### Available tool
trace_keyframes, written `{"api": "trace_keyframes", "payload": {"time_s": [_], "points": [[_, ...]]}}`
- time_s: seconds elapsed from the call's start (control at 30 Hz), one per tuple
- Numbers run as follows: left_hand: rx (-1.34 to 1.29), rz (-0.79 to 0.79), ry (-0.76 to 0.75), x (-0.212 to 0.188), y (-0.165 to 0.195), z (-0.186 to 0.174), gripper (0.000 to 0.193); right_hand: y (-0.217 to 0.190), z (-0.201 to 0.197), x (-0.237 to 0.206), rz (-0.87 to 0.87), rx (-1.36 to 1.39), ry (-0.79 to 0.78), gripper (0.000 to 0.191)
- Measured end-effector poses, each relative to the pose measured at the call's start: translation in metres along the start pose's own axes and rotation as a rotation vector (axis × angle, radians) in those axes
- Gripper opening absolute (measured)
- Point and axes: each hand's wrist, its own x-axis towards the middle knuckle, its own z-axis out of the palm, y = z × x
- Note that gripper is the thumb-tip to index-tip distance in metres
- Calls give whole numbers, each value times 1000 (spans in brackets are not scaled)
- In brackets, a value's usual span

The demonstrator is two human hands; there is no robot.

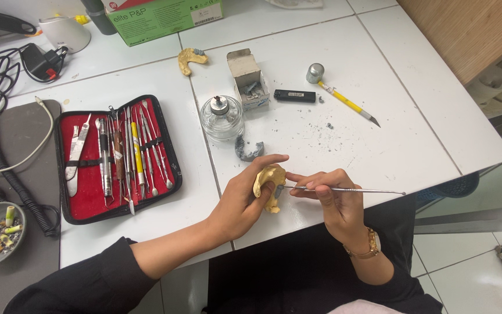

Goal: The person holds a yellow dental plaster model with a partial denture framework in one hand and uses a long metal wax carving instrument in the other to shape and smooth the wax around the teeth. They periodically dip the instrument tip into a glass jar of liquid, likely to warm it, before resuming carving on different areas of the model.

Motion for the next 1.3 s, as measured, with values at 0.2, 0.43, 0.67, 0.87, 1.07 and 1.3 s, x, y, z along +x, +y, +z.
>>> {"api": "trace_keyframes", "payload": {"time_s": [0.2,0.43,0.67,0.87,1.07,1.3], "points": [[-15,-4,-7,1,0,0,42,-1,1,1,-29,5,-24,22],[-20,-3,6,0,0,0,41,-2,0,3,-19,-5,-7,23],[-24,34,10,1,-1,0,41,0,0,2,-40,-1,-29,24],[-19,8,6,1,-2,0,41,0,-1,2,-48,-16,-38,22],[-16,18,6,1,-3,0,42,2,-1,2,-59,-16,-54,22],[-15,9,5,1,-3,0,42,0,-2,2,-27,-20,-23,23]]}}
